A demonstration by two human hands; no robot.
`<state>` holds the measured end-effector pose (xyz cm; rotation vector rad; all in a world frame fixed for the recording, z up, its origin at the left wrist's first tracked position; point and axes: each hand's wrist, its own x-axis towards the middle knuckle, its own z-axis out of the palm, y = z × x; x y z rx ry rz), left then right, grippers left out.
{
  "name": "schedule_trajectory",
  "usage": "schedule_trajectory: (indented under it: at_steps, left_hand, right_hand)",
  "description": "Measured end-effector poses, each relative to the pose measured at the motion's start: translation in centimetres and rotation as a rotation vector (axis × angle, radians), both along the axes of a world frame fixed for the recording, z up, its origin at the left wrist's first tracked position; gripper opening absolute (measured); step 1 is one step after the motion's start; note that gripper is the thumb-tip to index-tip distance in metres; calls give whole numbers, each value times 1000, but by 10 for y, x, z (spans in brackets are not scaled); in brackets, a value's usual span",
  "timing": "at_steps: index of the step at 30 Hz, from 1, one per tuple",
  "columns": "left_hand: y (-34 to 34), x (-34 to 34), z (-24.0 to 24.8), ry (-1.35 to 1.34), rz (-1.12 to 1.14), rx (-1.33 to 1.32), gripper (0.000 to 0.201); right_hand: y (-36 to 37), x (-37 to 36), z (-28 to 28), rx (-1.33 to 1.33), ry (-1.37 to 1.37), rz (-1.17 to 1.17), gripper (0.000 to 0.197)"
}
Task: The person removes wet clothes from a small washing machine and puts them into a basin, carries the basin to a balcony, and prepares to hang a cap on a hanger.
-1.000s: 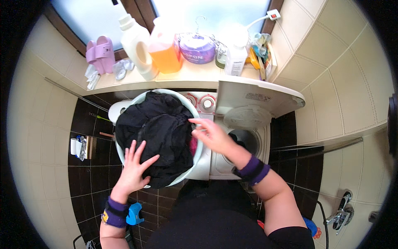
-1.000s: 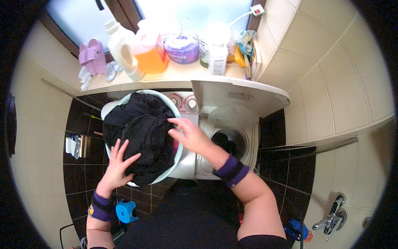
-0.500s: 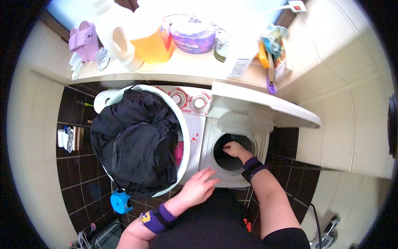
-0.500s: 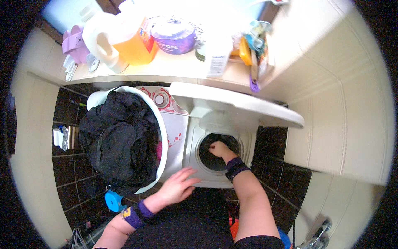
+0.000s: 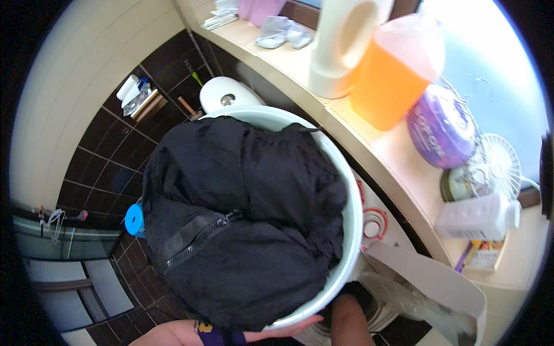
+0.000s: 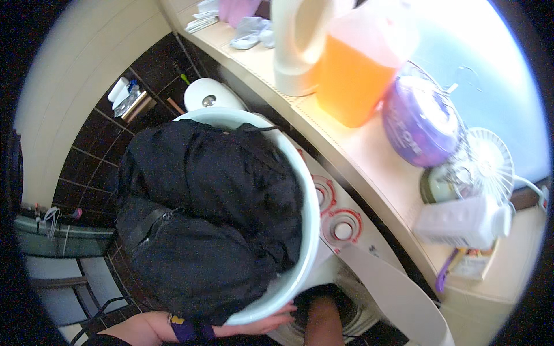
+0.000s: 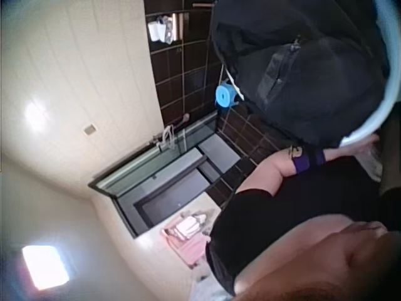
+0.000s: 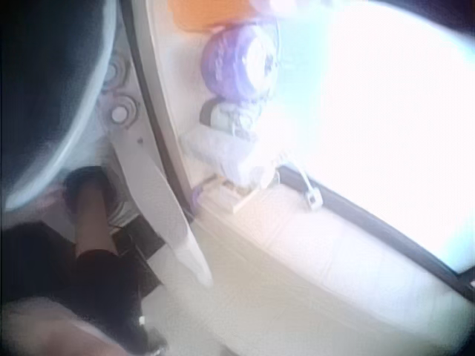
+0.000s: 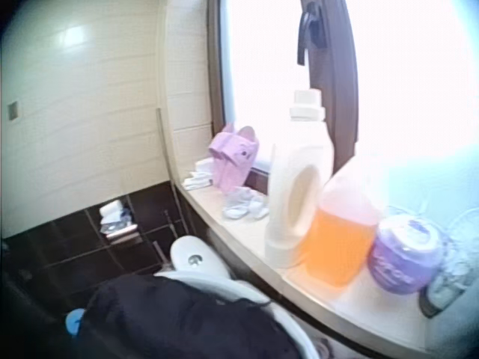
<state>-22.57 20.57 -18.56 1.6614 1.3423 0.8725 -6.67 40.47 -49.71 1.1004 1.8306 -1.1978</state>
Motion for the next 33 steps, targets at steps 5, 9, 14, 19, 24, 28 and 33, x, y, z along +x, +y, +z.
schedule_trajectory:
  at_steps: [5,9,14,19,24,28,33]
  left_hand:
    - [5,-13,-12,-3,27,-51,41]
    - [0,-15,-15,-9,74,-103,40]
    - [-2,-20,-16,-21,79,-145,38]
    - [-4,-17,-16,-43,106,-173,36]
    - [-13,-12,-11,-136,66,-193,35]
    - [-28,22,-15,-723,230,-477,34]
    - [-14,-24,50,-19,-175,-30,21]
  right_hand:
    - [12,-9,-45,51,-95,9,49]
    - [11,-10,-73,73,-145,38,47]
    - [9,-8,-88,101,-175,30,45]
    - [8,-12,-78,124,-166,59,43]
    - [-7,2,-42,161,-155,45,41]
    - [-27,13,-1,203,-116,87,40]
    - [-48,41,61,355,-125,131,39]
